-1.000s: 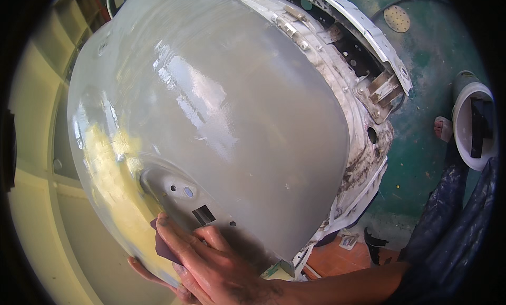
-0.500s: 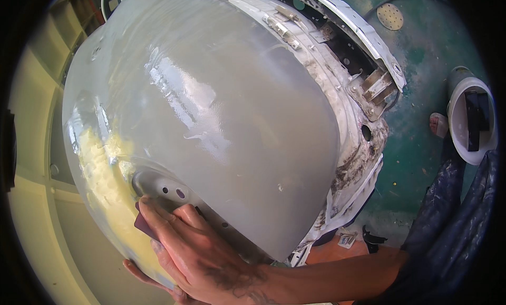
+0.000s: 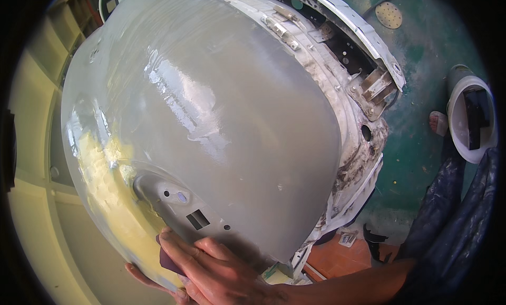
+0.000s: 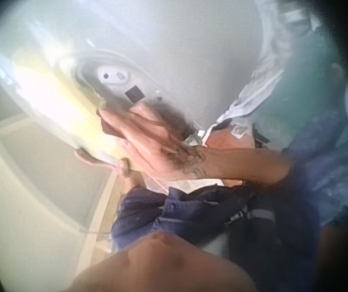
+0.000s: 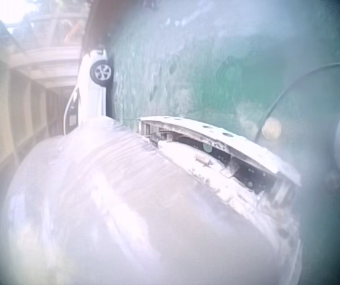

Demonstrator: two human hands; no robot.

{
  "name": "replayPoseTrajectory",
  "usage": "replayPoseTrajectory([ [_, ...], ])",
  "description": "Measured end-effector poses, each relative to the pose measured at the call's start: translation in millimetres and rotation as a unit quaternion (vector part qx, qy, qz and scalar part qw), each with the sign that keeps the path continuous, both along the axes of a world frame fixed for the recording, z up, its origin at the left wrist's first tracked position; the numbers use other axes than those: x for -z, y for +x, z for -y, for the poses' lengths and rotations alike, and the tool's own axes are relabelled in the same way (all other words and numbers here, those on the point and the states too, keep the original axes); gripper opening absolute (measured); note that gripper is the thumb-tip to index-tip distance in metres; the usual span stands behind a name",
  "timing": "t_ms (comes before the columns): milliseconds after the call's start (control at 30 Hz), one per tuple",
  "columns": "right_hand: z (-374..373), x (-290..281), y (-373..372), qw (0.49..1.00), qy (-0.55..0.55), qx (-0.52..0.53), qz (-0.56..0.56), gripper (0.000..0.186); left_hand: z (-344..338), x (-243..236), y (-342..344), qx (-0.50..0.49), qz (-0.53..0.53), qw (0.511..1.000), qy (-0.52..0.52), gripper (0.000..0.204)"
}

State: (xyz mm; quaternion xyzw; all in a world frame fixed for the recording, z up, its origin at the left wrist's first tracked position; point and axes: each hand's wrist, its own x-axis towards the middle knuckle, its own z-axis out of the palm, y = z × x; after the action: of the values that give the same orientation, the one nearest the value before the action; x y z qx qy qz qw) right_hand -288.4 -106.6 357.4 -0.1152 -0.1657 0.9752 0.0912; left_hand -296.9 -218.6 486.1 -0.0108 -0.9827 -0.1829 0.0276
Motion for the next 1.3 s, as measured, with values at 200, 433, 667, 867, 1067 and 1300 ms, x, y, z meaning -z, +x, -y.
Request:
replayPoseTrajectory([
  [200,4.9,-6.9,-10.2,0.993,0.066,0.065,0.077,0.066,6.0,12.5,-15.9,0.030,0.032,0.999,0.015,0.130],
  [433,-15.0,28.3,-36.8,0.994,0.058,-0.054,-0.076,0.065,2.3,5.9,-7.1,0.022,0.019,0.999,0.022,0.130],
  [667,-16.0,36.9,-47.0,0.991,0.093,-0.030,-0.092,0.071,1.4,0.5,-7.8,0.044,0.021,0.998,0.040,0.130],
  [867,-3.1,33.9,-42.9,0.989,0.121,0.014,-0.081,0.070,3.1,-5.8,6.4,0.055,0.013,0.997,0.054,0.130],
  [1067,-0.6,38.9,-66.8,0.982,0.167,0.025,-0.088,0.071,-0.6,-6.1,14.2,0.059,0.011,0.996,0.064,0.130],
  [1300,-14.7,37.7,-82.9,0.976,0.177,0.015,-0.122,0.069,5.3,-1.6,19.5,0.024,-0.060,0.998,0.028,0.123],
])
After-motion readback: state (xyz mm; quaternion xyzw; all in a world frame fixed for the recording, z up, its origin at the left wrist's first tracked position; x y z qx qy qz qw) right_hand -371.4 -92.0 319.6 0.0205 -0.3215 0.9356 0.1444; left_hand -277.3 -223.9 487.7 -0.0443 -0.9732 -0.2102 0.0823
